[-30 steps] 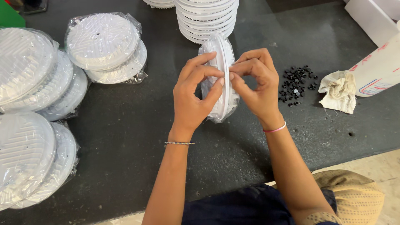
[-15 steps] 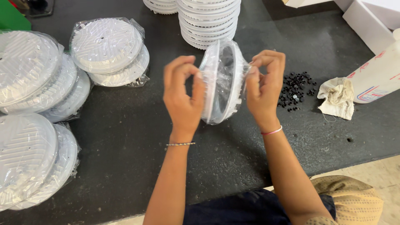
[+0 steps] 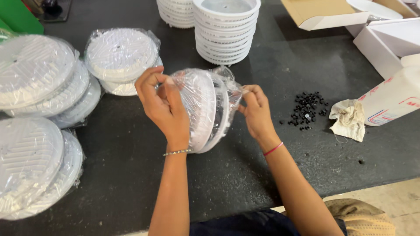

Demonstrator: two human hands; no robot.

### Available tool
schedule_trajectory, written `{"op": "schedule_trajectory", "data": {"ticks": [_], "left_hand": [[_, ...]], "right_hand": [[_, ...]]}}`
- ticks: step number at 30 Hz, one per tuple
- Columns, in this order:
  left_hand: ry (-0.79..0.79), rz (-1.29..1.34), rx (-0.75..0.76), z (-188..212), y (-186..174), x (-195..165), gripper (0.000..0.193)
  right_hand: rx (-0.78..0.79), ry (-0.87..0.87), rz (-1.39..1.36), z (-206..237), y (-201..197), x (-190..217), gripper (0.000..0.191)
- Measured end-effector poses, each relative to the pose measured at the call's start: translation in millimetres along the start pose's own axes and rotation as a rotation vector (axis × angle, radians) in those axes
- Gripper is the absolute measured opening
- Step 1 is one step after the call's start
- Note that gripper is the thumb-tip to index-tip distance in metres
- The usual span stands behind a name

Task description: The person unwraps a round white plastic light fixture cover, wipes its inner surface with a cloth, places small black clips into holes on the cover, and wraps the finished cover in plastic sheeting. They repeat this cycle for several covers, setting completed ones on the workbench.

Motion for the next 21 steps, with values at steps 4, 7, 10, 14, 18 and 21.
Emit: {"op": "schedule_trajectory", "data": {"ticks": [4,7,10,14,18,21], "left_hand": [[0.005,-0.03,0.067,-3.7,-4.5,0.6,0.008],[0.03,-0.091,0.123,-2.7,3.8,-0.4,0.007],[0.025,-0.139,0.196,6.3,14.2,-1.1,0.007],[-0.003,-0.08,0.268,23.1,36.0,0.9,0.008],[-0.012,-0.019,0.304,28.8,48.9,3.9,0.009],[-0.006,-0.094,0.339,30.8,52.3,3.9,0.006]], "right_hand": [[0.003,-0.092,0.284,1.6,5.4,7.4,0.011],[-0.029,-0.307,0.383,6.9,6.8,32.5,0.014],[0.01,-0.42,0.489,20.2,12.9,51.8,0.017],[0.148,-0.3,0.589,26.7,25.0,62.0,0.022],[0.301,-0.6,0.922,28.4,35.3,79.8,0.038],[0.346,-0.641,1.005,29.2,34.8,76.6,0.029]]}}
Point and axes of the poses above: each hand's wrist, its own z-axis away from the middle knuckle, its own y-axis out of the palm, x = y × z, the point moved 4 cm from there along -z, towards the middle knuckle, and after that the axes turned 3 degrees about y, right-handed, at the moved point
